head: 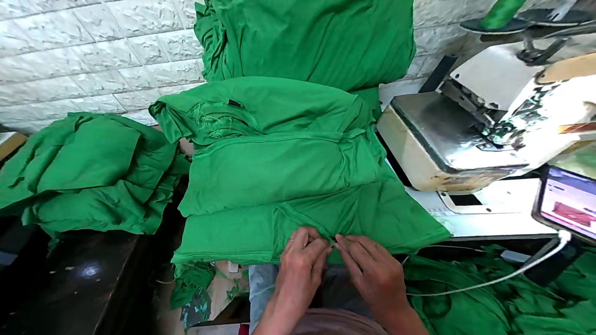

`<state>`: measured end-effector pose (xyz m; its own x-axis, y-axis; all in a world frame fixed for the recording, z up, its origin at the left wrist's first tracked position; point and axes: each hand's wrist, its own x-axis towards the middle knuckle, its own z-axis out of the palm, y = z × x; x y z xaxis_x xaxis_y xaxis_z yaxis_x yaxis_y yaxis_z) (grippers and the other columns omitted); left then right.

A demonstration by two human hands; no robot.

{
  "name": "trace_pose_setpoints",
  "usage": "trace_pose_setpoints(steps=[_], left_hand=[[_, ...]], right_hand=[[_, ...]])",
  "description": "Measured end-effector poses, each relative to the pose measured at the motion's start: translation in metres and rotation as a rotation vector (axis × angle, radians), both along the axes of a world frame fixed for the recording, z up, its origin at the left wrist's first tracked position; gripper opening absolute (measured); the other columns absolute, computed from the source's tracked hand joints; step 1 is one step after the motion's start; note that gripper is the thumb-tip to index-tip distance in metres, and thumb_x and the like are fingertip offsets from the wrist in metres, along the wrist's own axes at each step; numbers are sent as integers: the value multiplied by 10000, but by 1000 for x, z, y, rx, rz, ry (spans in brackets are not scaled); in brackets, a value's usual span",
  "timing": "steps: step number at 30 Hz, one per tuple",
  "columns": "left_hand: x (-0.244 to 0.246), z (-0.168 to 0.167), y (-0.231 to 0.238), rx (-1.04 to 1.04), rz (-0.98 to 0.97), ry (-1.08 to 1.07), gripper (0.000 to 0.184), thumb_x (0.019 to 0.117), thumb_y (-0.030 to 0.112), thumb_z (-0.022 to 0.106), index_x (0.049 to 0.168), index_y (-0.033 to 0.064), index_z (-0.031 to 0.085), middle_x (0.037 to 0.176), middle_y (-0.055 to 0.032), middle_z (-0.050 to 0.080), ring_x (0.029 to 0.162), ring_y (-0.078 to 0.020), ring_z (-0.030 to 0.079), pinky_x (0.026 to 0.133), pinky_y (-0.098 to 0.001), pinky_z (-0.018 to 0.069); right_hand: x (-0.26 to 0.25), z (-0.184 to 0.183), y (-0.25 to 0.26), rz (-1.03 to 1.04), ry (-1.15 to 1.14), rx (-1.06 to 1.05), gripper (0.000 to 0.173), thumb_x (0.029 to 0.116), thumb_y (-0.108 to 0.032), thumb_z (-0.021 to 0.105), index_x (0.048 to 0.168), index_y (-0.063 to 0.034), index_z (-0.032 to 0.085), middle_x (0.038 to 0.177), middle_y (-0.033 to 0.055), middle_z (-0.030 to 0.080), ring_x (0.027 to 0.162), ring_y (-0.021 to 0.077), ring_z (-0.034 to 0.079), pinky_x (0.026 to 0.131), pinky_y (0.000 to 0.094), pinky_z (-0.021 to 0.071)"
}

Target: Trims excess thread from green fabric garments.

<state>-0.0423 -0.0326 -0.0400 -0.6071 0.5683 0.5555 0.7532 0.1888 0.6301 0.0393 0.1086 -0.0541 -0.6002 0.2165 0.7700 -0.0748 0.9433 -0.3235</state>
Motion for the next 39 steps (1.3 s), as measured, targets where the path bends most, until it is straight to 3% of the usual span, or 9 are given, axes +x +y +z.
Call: trace_pose_setpoints(steps=[6, 15, 19, 25, 29, 32, 36, 39], left_hand=[[2, -12, -10, 22, 14, 171, 158, 992, 174, 642, 950, 62, 744, 969, -95, 679, 950, -167, 659, 870, -239, 544], [11, -18, -8, 162, 16, -11, 151, 995, 137, 636, 949, 6, 693, 977, -109, 672, 841, -87, 664, 760, -182, 567], [11, -17, -5, 205, -18, -38, 140, 991, 127, 642, 952, 1, 687, 968, -104, 663, 823, -77, 650, 744, -175, 561], [12, -21, -5, 165, -29, -29, 161, 1013, 172, 620, 962, 36, 690, 980, -83, 682, 863, -113, 664, 774, -239, 568], [12, -21, -5, 181, -33, -53, 145, 1003, 130, 621, 948, 9, 678, 970, -96, 668, 851, -91, 663, 776, -195, 571], [12, -21, -7, 192, -39, -69, 132, 1001, 118, 621, 948, 7, 667, 975, -96, 656, 825, -75, 647, 748, -176, 560], [10, -34, -19, 116, -80, 78, 164, 1031, 156, 589, 964, 23, 658, 990, -107, 654, 865, -109, 659, 789, -199, 564], [7, -45, -35, -20, -179, 155, 213, 1039, 194, 578, 936, 43, 687, 956, -93, 682, 882, -147, 688, 815, -257, 587]], right_hand=[[9, -6, 15, 112, -18, -304, 240, 952, -227, 671, 1036, -14, 743, 919, 87, 728, 814, 30, 669, 759, 123, 536], [11, -13, 18, 150, -1, -138, 221, 960, -261, 672, 1064, -79, 741, 959, 92, 727, 884, 134, 694, 781, 216, 565], [7, -11, 15, 159, 1, -122, 207, 963, -264, 663, 1059, -94, 734, 959, 81, 721, 872, 127, 682, 769, 208, 552], [2, -7, 8, 105, 1, -172, 222, 951, -233, 674, 1068, -56, 739, 929, 88, 704, 826, 114, 662, 747, 191, 548], [2, -11, 7, 93, 32, -122, 194, 991, -197, 639, 1018, -54, 767, 914, 97, 737, 870, 149, 708, 799, 224, 569], [4, -11, 10, 104, 33, -179, 206, 1002, -199, 623, 1021, -41, 755, 911, 87, 726, 867, 103, 694, 797, 183, 557], [12, -14, 20, 123, -1, -251, 305, 968, -301, 677, 1137, -47, 674, 993, 102, 681, 835, 60, 622, 737, 131, 512], [21, -20, 29, 63, -63, -103, 450, 921, -447, 722, 1218, -124, 621, 1094, 128, 651, 838, 159, 635, 637, 215, 512]])
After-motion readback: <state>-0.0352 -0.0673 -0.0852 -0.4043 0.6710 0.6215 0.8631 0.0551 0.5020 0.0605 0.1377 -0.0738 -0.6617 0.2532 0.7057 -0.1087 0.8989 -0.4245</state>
